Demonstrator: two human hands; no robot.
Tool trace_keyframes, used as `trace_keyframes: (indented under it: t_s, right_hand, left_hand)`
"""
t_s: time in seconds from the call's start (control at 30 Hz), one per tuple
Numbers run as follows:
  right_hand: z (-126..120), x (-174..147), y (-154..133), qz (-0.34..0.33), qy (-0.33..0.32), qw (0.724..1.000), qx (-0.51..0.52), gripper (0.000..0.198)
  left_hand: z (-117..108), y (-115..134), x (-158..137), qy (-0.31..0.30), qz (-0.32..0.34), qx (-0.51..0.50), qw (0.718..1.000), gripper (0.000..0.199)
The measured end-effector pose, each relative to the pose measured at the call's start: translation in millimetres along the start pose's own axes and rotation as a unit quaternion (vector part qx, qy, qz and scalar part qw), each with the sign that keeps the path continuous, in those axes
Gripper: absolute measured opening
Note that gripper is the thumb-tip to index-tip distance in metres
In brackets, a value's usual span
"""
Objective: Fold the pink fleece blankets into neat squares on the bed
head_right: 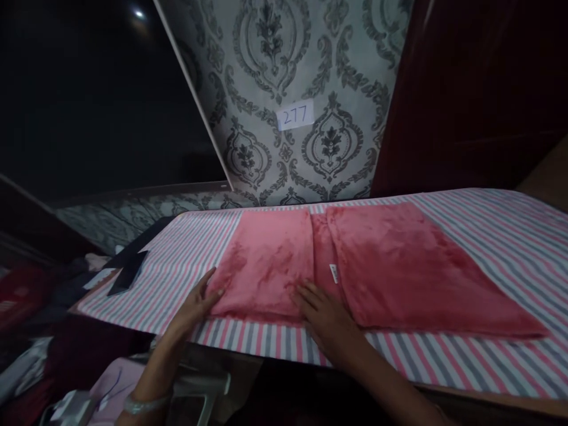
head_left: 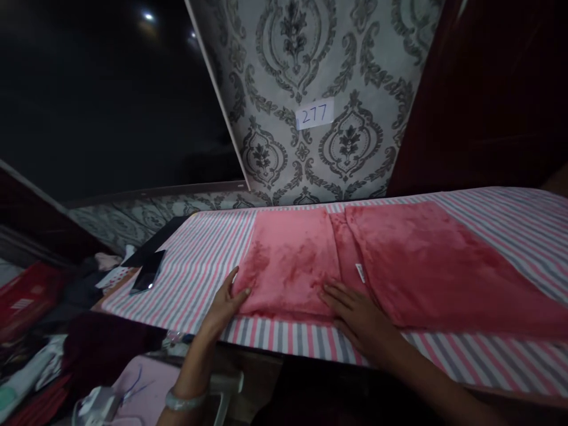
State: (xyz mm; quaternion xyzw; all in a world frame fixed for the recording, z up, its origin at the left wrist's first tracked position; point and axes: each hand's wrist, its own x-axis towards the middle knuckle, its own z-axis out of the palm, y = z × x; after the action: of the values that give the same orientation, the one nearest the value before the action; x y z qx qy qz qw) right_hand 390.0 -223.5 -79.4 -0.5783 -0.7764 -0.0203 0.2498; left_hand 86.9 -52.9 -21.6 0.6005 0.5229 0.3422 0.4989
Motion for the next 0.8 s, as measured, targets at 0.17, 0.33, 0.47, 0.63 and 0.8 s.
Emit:
trace_keyframes:
  t_s: [0.17,0.33,0.47,0.63,0.8]
  right_hand:
    - [16,-5,8,0.013,0.025,1.0,0.007,0.055]
    - [3,-10,14,0.002,0.017,1.0,-0.002,0.053]
    - [-15,21,-4,0.009,0.011,1.0,0.017,0.049]
    - [7,90,-67,-0.018,-0.002,0.997,0.081,0.087]
    - [37,137,-107,0.042,-0.041,0.995,0.077,0.093]
  left_hand:
    - [7,-9,-4,0.032,0.009,-0.06,0.998,0.082]
    - [9,-9,-9,0.005,-0.03,-0.189,0.981,0.086]
    - [14,-1,-19,0.005,-0.024,-0.255,0.967,0.081]
    - [24,13,-25,0.007,0.028,-0.259,0.965,0.072]
    - [19,18,-16,0.003,0.102,-0.2,0.974,0.061]
